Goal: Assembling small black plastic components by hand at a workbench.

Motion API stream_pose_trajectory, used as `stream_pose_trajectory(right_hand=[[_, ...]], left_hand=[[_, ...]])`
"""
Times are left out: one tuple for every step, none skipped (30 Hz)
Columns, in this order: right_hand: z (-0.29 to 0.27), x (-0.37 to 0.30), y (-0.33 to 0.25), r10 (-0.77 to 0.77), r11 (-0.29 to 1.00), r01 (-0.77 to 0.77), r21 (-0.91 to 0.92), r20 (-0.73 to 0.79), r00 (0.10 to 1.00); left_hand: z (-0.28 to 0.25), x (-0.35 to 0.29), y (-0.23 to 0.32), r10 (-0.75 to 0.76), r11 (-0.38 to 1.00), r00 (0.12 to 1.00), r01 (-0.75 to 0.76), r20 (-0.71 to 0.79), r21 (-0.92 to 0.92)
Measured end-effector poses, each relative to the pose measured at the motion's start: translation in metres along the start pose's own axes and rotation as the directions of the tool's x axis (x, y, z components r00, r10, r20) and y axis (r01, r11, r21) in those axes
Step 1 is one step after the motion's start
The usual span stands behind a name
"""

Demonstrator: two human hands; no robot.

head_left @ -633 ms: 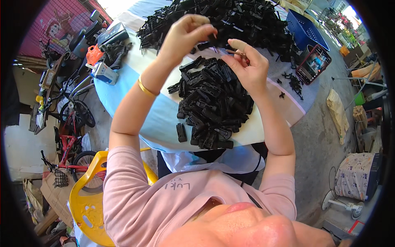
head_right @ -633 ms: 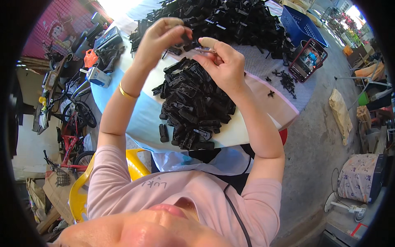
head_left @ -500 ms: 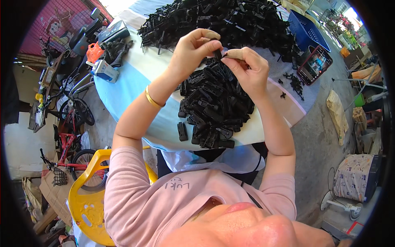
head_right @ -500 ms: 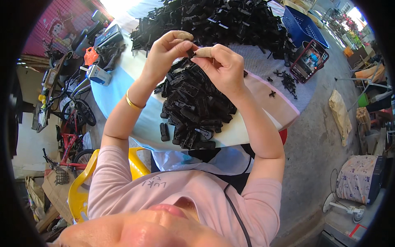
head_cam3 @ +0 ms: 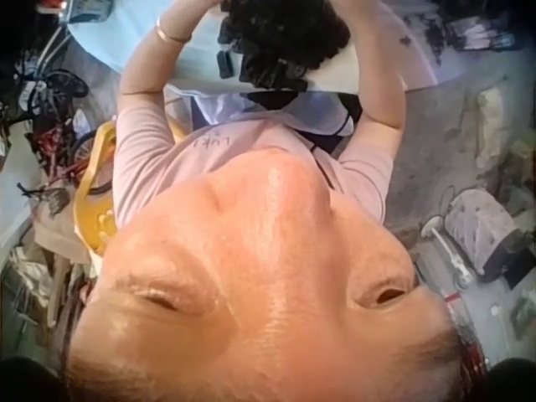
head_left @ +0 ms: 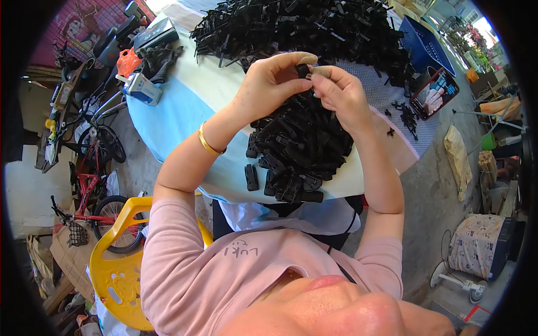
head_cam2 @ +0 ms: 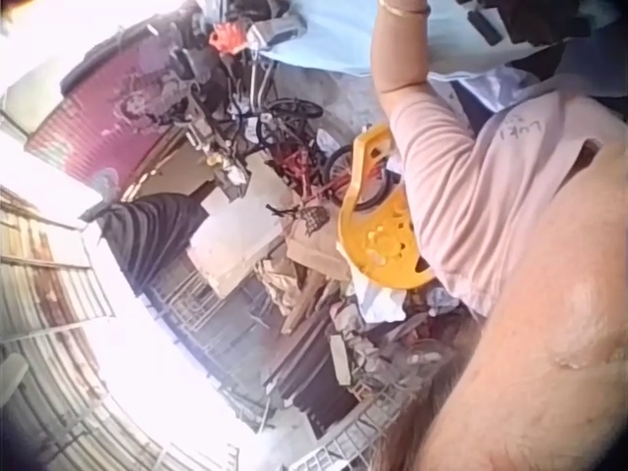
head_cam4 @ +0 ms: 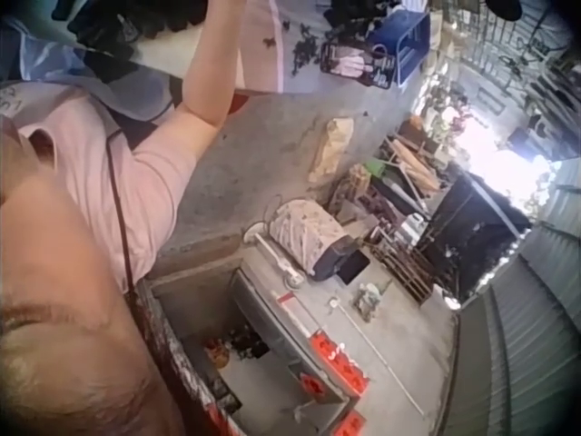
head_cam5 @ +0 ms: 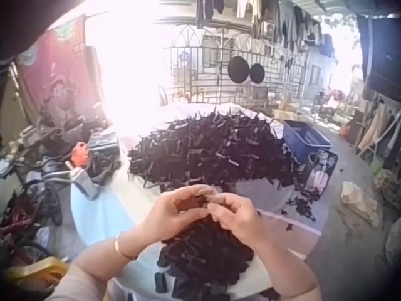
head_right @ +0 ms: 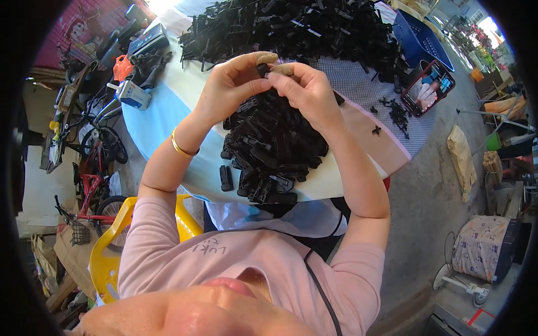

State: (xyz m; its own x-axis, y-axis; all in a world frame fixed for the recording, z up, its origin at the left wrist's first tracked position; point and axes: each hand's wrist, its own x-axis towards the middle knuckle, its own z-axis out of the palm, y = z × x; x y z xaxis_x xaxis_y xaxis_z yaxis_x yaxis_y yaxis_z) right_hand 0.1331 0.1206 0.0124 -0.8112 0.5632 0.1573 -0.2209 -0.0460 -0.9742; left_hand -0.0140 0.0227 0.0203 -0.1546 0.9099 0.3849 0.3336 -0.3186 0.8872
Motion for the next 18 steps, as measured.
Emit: stream_pose_trajectory(right_hand=[[0.001,0.000,0.000,0.002,1.000,-0.002,-0.001,0.000,1.000],[0.002,0.000,0.001,-0.048,0.995,0.046,-0.086,-0.015,0.999],[0.003,-0.001,0.001,-0.099,0.981,0.093,-0.170,-0.026,0.995],[0.003,-0.001,0.000,-0.097,0.981,0.092,-0.171,-0.026,0.995],[0.002,-0.002,-0.001,-0.102,0.975,0.094,-0.201,-0.025,0.995],[0.002,-0.003,-0.003,-0.106,0.968,0.097,-0.231,-0.025,0.994],[0.001,-0.002,-0.003,-0.106,0.968,0.097,-0.230,-0.025,0.994],[0.000,-0.002,-0.004,-0.107,0.960,0.100,-0.263,-0.011,0.994],[-0.001,-0.002,-0.005,-0.107,0.950,0.103,-0.294,0.003,0.994],[-0.001,-0.003,-0.005,-0.108,0.950,0.103,-0.294,0.001,0.994],[-0.001,-0.003,-0.006,-0.107,0.953,0.105,-0.283,0.008,0.994],[-0.001,-0.004,-0.007,-0.106,0.957,0.106,-0.271,0.016,0.994],[0.000,-0.005,-0.007,-0.107,0.957,0.107,-0.270,0.015,0.994],[0.001,-0.005,-0.008,-0.089,0.959,0.087,-0.269,0.006,0.996],[0.003,-0.005,-0.007,-0.072,0.961,0.068,-0.268,-0.004,0.997],[0.004,-0.005,-0.007,-0.072,0.961,0.068,-0.267,-0.006,0.997],[0.006,-0.005,-0.006,-0.049,0.974,0.042,-0.224,-0.024,0.999],[0.008,-0.005,-0.005,-0.025,0.984,0.018,-0.179,-0.040,0.999]], left_hand=[[-0.001,0.001,-0.003,-0.003,0.989,1.000,0.002,-0.007,-0.145],[0.000,0.001,-0.003,-0.003,0.989,1.000,0.002,-0.008,-0.147],[0.001,0.000,-0.003,0.000,0.994,1.000,-0.003,-0.021,-0.111],[0.002,-0.001,-0.002,0.004,0.997,0.999,-0.007,-0.034,-0.074],[0.003,-0.002,-0.001,0.004,0.997,0.999,-0.006,-0.034,-0.075],[0.003,-0.002,0.000,-0.001,0.997,0.999,-0.002,-0.045,-0.073],[0.003,-0.002,0.001,-0.006,0.998,0.998,0.002,-0.057,-0.069],[0.004,-0.003,0.001,-0.007,0.998,0.998,0.003,-0.057,-0.068],[0.004,-0.003,0.000,0.001,0.997,0.998,-0.007,-0.069,-0.075],[0.005,-0.003,0.000,0.010,0.996,0.997,-0.017,-0.081,-0.084],[0.006,-0.004,0.001,0.010,0.996,0.997,-0.017,-0.079,-0.084],[0.006,-0.004,0.002,0.008,0.994,0.997,-0.017,-0.076,-0.110],[0.006,-0.004,0.003,0.006,0.991,0.997,-0.016,-0.074,-0.136],[0.008,-0.004,0.001,0.006,0.991,0.997,-0.016,-0.073,-0.135],[0.010,-0.005,-0.003,0.068,0.994,0.987,-0.079,-0.143,-0.072],[0.011,-0.005,-0.005,0.133,0.990,0.969,-0.138,-0.207,-0.006],[0.011,-0.005,-0.005,0.133,0.991,0.970,-0.137,-0.205,-0.006],[0.011,-0.006,-0.003,0.212,0.970,0.952,-0.179,-0.220,0.163]])
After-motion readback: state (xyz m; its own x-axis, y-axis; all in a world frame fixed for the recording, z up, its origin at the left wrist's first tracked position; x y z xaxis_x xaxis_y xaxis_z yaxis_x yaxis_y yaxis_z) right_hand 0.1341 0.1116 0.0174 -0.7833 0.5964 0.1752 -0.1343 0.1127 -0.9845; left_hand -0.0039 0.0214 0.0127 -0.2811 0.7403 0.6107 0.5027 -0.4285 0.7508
